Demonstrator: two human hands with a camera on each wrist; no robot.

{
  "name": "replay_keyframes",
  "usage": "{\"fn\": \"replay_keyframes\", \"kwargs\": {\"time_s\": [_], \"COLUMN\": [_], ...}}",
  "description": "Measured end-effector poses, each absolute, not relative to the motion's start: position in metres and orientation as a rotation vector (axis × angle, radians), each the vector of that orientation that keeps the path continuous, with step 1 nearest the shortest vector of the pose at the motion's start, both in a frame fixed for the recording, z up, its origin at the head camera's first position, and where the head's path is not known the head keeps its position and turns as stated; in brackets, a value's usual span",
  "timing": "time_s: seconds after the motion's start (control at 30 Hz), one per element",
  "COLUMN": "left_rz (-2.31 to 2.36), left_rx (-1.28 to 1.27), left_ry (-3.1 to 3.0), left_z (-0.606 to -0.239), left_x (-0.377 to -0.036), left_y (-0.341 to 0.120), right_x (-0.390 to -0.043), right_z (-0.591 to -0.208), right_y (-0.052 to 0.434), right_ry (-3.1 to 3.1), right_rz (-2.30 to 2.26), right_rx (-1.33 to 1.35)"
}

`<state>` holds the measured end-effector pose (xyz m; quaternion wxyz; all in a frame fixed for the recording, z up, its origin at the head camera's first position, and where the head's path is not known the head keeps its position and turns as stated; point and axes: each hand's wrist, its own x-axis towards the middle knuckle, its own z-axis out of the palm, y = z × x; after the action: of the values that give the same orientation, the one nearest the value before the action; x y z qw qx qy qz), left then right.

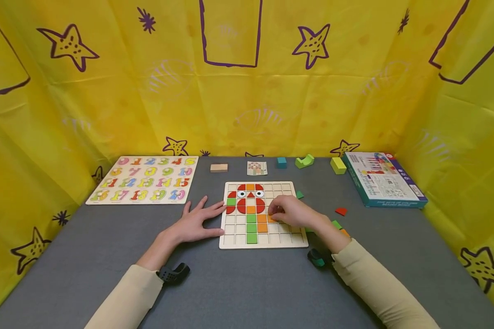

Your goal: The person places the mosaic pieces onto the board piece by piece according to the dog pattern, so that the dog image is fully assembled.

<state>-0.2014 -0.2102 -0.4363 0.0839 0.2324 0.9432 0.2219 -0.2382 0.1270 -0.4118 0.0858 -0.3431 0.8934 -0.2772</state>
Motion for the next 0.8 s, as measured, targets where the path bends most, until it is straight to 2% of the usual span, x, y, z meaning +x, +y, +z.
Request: {"fn": "replay_keyframes", "kwargs": {"time_s": [0.37, 0.8], "left_rz": [0.666, 0.684], "left_rx": [0.689, 0.739], "left_ry": [2.802, 2.81], "left_z": [-0.436, -0.44], "left_x": [-0.204, -0.204], "left_y": [-0.209, -0.212], "right_x": [-0.234, -0.219], "right_z": [-0.404, -0.391], "right_y": [0.152, 0.217], "right_ry": [2.677, 2.75], "right_rz": [-0.955, -0.973], "right_rx": [-0.991, -0.894]}}
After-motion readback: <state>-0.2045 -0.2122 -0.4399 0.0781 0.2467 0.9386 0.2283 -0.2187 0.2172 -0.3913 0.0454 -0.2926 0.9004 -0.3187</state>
